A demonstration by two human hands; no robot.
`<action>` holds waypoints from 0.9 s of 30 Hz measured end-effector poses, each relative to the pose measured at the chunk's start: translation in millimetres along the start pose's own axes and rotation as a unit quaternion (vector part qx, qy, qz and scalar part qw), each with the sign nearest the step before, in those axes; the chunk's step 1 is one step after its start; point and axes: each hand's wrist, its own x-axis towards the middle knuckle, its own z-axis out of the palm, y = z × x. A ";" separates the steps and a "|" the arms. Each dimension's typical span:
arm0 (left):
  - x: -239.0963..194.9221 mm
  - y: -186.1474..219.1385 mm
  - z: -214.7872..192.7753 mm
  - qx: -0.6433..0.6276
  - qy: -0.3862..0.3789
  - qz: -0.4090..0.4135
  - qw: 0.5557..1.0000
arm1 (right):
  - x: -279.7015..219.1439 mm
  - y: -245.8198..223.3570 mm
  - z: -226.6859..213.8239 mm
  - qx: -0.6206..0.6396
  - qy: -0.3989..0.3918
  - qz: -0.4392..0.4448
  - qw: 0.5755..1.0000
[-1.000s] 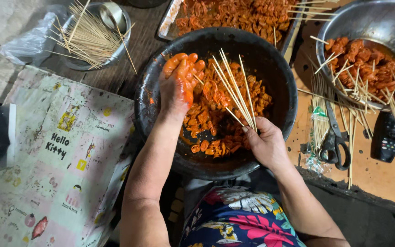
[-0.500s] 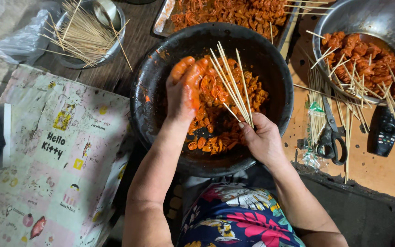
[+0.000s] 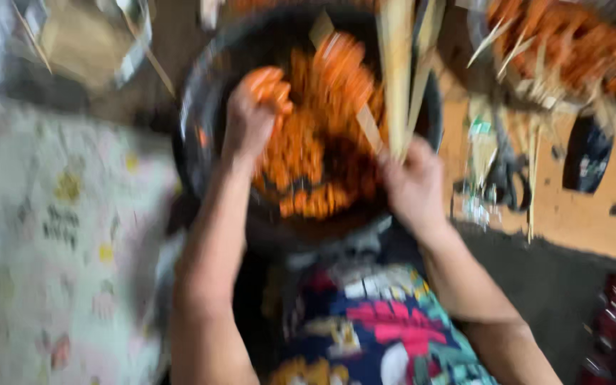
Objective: The person prepares skewers by hand, picking up small pieces of marinated meat from a large bowl and sliding them onto wooden sticks, then placing the finished skewers into separate bowls. They also use scissors to trim small pieces of the meat during the process.
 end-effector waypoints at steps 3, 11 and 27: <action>5.9 -3.8 1.5 0.324 -0.136 0.119 0.929 | 10.9 -0.9 0.7 0.180 0.065 0.118 0.974; 5.8 -29.0 63.7 0.500 -0.321 0.044 0.803 | 17.2 -11.0 -8.1 0.333 0.099 0.134 0.928; -36.9 -34.9 63.3 0.583 -0.378 -0.047 0.718 | 16.7 -14.8 -9.0 0.341 0.085 0.162 0.922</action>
